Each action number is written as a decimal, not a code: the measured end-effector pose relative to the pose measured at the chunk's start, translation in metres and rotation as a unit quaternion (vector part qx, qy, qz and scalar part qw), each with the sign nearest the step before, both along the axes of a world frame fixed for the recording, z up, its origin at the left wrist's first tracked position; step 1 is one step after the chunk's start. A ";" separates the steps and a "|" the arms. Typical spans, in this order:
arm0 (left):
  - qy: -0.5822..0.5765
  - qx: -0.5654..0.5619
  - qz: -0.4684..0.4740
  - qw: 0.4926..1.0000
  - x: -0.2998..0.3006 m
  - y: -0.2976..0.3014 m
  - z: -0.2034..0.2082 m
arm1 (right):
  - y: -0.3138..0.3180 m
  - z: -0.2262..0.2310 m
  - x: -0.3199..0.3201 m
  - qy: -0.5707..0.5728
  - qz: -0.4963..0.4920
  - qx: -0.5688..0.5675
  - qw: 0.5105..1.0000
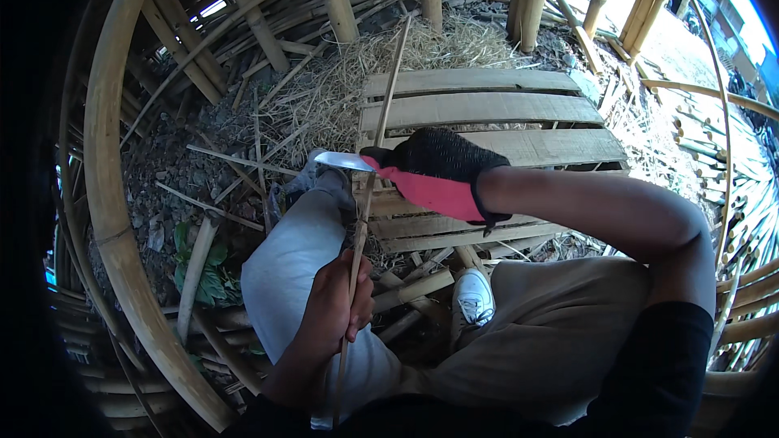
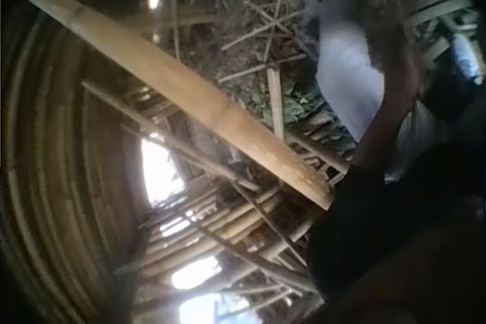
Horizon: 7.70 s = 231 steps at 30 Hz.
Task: The person sits on the ground and uses a knife to shave a long bamboo stick, repeatedly drawing the blade along its length to smooth the surface. The person holds the bamboo with one hand and guides the knife with the other, working over a wooden crate.
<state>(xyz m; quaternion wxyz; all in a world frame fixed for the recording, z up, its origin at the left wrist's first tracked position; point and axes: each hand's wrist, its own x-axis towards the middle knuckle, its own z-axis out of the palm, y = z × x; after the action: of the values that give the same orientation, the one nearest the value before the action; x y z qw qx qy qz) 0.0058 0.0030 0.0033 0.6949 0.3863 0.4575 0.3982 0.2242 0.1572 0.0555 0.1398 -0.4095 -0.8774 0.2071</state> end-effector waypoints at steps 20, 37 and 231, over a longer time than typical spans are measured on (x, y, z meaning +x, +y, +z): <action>-0.073 -0.068 -0.019 0.995 0.001 0.002 -0.018 | -0.004 -0.023 0.013 -0.083 0.079 0.428 0.897; -0.373 -0.232 -0.051 0.897 -0.018 0.047 -0.095 | 0.020 -0.056 0.026 -0.197 0.004 0.180 0.964; -0.203 -0.244 -0.031 0.948 -0.057 0.038 -0.080 | 0.300 -0.011 0.065 -0.269 -0.358 0.270 0.852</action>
<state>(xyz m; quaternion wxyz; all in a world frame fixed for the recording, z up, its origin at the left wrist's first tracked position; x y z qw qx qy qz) -0.0508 0.0410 -0.0771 0.8578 0.1299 0.3781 0.3230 0.2892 0.4574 0.0441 0.0679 -0.6815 -0.6946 -0.2203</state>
